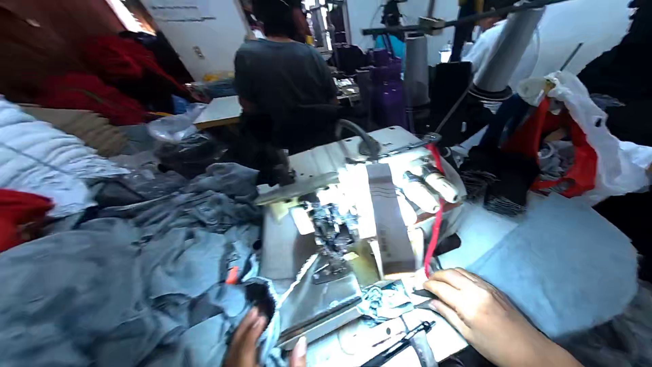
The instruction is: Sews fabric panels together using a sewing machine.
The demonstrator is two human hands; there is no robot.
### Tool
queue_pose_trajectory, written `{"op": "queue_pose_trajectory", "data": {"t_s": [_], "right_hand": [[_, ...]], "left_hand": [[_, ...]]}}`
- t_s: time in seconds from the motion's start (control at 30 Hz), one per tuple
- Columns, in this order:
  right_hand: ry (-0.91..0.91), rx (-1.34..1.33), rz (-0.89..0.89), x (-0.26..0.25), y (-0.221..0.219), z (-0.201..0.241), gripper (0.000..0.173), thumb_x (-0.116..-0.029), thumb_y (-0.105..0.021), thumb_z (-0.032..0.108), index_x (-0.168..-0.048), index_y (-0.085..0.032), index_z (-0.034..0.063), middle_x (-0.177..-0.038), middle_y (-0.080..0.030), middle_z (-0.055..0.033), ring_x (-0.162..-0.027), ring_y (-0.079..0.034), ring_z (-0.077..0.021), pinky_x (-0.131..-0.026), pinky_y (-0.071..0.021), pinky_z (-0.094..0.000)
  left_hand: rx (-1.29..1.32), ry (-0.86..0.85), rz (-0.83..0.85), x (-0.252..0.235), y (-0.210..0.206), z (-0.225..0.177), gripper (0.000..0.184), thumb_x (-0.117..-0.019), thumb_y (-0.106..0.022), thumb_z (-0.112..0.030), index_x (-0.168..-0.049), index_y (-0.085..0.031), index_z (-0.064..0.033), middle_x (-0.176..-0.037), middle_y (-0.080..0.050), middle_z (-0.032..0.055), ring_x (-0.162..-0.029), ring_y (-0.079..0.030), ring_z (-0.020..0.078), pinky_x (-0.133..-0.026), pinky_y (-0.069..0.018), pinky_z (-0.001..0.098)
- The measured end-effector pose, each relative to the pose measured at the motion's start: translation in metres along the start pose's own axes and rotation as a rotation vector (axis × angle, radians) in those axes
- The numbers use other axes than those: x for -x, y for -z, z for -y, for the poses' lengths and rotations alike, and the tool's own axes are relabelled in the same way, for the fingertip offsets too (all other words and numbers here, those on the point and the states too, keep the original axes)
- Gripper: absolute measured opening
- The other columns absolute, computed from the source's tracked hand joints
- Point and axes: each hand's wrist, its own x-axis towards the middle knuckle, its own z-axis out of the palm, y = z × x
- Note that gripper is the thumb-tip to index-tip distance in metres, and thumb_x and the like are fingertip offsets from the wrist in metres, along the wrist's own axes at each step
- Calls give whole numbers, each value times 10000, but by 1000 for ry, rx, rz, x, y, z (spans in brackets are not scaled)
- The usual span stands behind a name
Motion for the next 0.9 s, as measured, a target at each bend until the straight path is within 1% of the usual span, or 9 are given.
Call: {"op": "queue_pose_trajectory", "data": {"t_s": [0.1, 0.2, 0.33, 0.5, 0.6, 0.7, 0.77, 0.83, 0.9], "right_hand": [[-59, -66, 183, 4, 12, 1, 239, -896, -705, 85, -1115, -762, 8, -1081, -737, -198, -1003, -726, -387, -836, -607, -494], [-85, -101, 241, 5, 20, -1, 237, -962, -611, 18, -1151, -740, -42, -1076, -743, -241, -1009, -728, -429, -866, -593, -520], [-103, -233, 148, -9, 34, 1, 230, -1005, -566, 27, -1134, -735, -62, -914, -726, -265, -810, -726, -412, -752, -590, -502], [56, -343, 140, -53, 45, 44, 295, -1058, -530, 120, -1228, -694, -56, -1014, -731, -256, -907, -717, -385, -821, -573, -479], [-19, -243, 214, -80, 45, 74, 427, -1049, -544, 255, -1312, -617, -73, -1106, -717, -256, -992, -715, -408, -826, -573, -536], [-50, -28, 261, -87, 45, 87, 456, -992, -617, 278, -1270, -625, -83, -991, -710, -268, -864, -724, -444, -691, -583, -569], [23, 124, 202, -88, 57, 104, 399, -982, -623, 258, -1184, -682, -80, -866, -705, -241, -717, -715, -398, -576, -562, -499], [146, 179, 110, -92, 69, 117, 296, -975, -636, 209, -1120, -720, -34, -741, -657, -181, -541, -640, -322, -437, -481, -397], [232, 115, 132, -98, 75, 129, 269, -989, -616, 145, -1179, -717, -17, -727, -632, -156, -524, -603, -295, -438, -459, -369]], "left_hand": [[23, 39, -11, 1, -2, -3, 500, -977, -637, -196, -1307, -462, 136, -1397, -494, 293, -1413, -390, 83, -1172, -273, 202], [16, 75, -15, -1, -4, -8, 448, -964, -644, -171, -1254, -501, 140, -1359, -509, 323, -1390, -430, 150, -1156, -305, 222], [33, 88, -42, -1, -8, -10, 398, -951, -651, -141, -1197, -528, 145, -1314, -528, 357, -1359, -477, 205, -1143, -342, 246], [55, 104, -63, -1, -10, -10, 373, -950, -655, -128, -1203, -554, 127, -1295, -543, 350, -1330, -495, 204, -1134, -345, 238], [77, 106, -60, 0, -11, -9, 379, -956, -652, -132, -1215, -551, 126, -1296, -539, 354, -1334, -485, 201, -1139, -330, 228], [73, 103, -55, 0, -11, -9, 373, -959, -649, -127, -1218, -548, 122, -1295, -540, 350, -1328, -492, 198, -1134, -332, 217], [73, 104, -53, -1, -10, -10, 379, -957, -649, -126, -1216, -548, 131, -1292, -536, 361, -1320, -495, 208, -1128, -335, 221], [72, 110, -55, -1, -10, -11, 371, -944, -651, -114, -1209, -549, 125, -1289, -536, 356, -1314, -495, 210, -1125, -335, 222], [61, 109, -62, -1, -11, -12, 362, -956, -643, -132, -1206, -554, 113, -1282, -546, 345, -1311, -502, 208, -1129, -335, 223]]}}
